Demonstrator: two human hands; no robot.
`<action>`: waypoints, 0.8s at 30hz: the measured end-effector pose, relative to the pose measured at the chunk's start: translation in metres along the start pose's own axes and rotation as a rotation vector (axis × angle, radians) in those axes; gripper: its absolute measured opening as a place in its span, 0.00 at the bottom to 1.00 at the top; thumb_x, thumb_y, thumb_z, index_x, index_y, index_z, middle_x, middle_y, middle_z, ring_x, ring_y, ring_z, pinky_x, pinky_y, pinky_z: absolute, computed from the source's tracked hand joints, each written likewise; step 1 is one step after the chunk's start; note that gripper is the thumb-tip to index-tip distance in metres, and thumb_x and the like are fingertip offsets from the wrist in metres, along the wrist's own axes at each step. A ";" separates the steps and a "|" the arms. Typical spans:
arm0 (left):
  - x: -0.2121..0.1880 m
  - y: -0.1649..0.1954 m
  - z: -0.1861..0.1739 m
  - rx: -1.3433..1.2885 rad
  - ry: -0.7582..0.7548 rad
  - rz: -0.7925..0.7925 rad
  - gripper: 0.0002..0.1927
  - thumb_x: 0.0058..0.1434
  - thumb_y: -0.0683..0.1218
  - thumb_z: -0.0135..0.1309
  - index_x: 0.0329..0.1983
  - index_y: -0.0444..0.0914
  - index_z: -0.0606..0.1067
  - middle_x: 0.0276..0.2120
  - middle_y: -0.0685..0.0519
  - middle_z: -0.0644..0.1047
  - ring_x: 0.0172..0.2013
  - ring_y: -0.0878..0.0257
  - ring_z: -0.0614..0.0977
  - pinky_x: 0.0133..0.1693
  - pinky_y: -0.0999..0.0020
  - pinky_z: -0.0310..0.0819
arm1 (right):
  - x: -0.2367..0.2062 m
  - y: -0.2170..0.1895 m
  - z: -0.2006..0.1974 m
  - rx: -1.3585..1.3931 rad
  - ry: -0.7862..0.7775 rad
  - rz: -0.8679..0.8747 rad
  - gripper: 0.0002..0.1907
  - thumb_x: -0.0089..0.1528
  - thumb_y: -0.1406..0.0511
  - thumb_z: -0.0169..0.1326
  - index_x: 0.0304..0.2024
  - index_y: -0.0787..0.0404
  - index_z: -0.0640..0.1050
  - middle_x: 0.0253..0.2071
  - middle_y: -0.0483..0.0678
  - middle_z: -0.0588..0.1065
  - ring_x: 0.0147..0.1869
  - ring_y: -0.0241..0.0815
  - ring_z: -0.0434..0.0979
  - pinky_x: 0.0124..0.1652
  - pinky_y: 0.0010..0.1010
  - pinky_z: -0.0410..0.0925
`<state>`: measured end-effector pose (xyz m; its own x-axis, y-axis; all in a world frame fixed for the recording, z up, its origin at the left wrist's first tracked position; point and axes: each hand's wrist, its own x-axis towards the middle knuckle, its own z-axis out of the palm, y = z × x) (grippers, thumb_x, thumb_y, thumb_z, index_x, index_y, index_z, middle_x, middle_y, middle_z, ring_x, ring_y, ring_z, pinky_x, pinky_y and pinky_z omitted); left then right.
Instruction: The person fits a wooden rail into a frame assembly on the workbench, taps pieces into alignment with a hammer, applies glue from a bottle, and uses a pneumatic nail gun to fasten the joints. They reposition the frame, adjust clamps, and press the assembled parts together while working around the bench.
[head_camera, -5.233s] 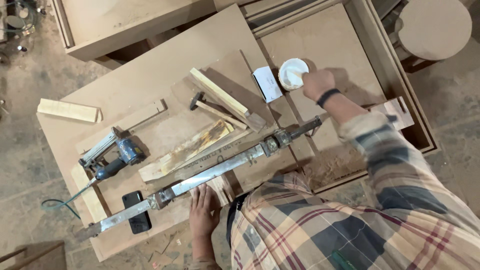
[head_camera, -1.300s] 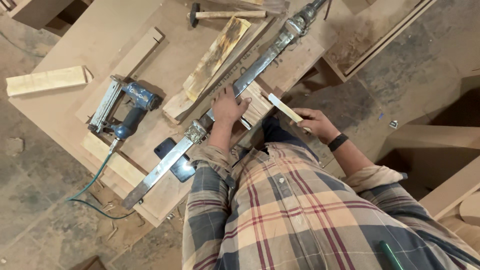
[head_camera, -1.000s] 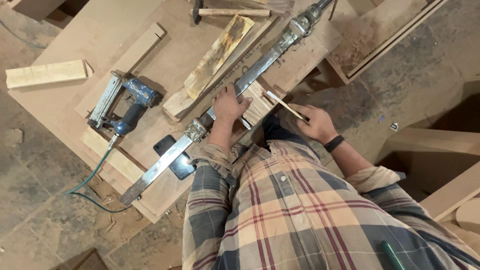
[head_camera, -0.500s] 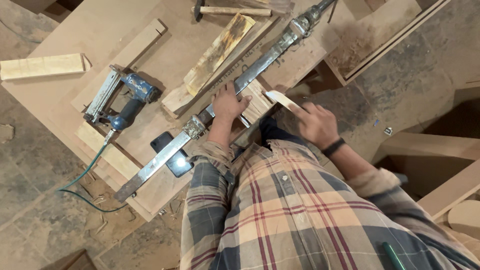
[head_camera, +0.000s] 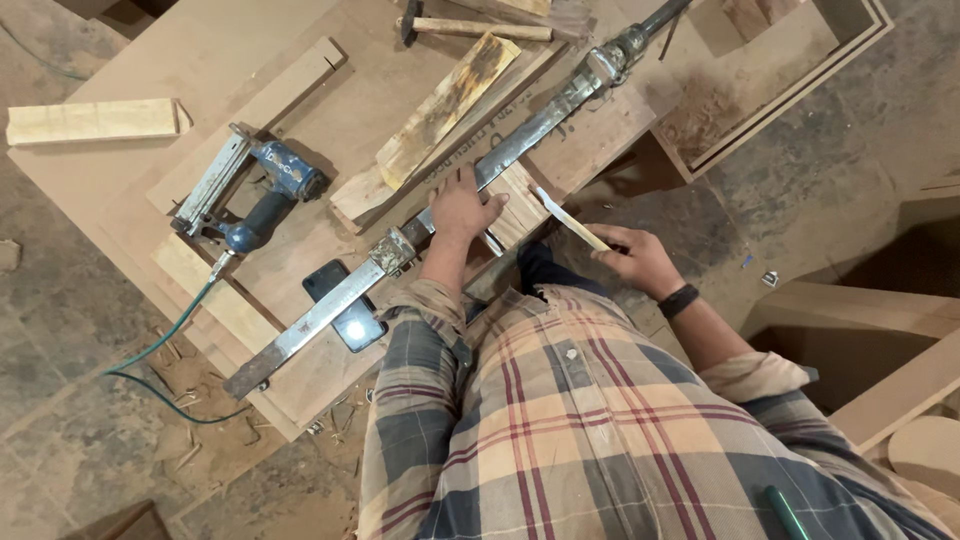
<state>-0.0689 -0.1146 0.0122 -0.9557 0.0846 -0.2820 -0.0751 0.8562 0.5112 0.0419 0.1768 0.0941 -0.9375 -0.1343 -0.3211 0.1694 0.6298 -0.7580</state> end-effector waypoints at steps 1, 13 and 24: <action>0.000 0.000 0.000 -0.004 0.006 0.004 0.46 0.53 0.68 0.61 0.68 0.40 0.64 0.60 0.39 0.72 0.61 0.44 0.73 0.60 0.45 0.60 | 0.005 0.003 0.005 -0.007 0.015 -0.031 0.24 0.57 0.62 0.60 0.58 0.54 0.80 0.49 0.54 0.82 0.40 0.47 0.81 0.44 0.34 0.72; 0.000 0.006 -0.007 -0.012 -0.037 -0.020 0.51 0.45 0.68 0.66 0.67 0.40 0.64 0.59 0.39 0.71 0.60 0.44 0.72 0.59 0.43 0.58 | 0.022 0.012 0.028 -0.219 0.066 -0.147 0.25 0.57 0.63 0.54 0.57 0.54 0.79 0.46 0.59 0.79 0.48 0.61 0.80 0.49 0.45 0.72; 0.005 0.021 -0.006 0.095 -0.074 -0.134 0.48 0.48 0.68 0.64 0.66 0.39 0.64 0.60 0.38 0.71 0.61 0.44 0.72 0.62 0.40 0.56 | 0.003 0.033 0.015 -0.396 0.020 -0.102 0.26 0.55 0.64 0.49 0.57 0.49 0.80 0.45 0.58 0.80 0.46 0.60 0.80 0.46 0.48 0.72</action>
<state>-0.0772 -0.0992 0.0263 -0.9152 0.0008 -0.4030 -0.1696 0.9063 0.3870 0.0491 0.1856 0.0598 -0.9497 -0.1989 -0.2420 -0.0510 0.8605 -0.5068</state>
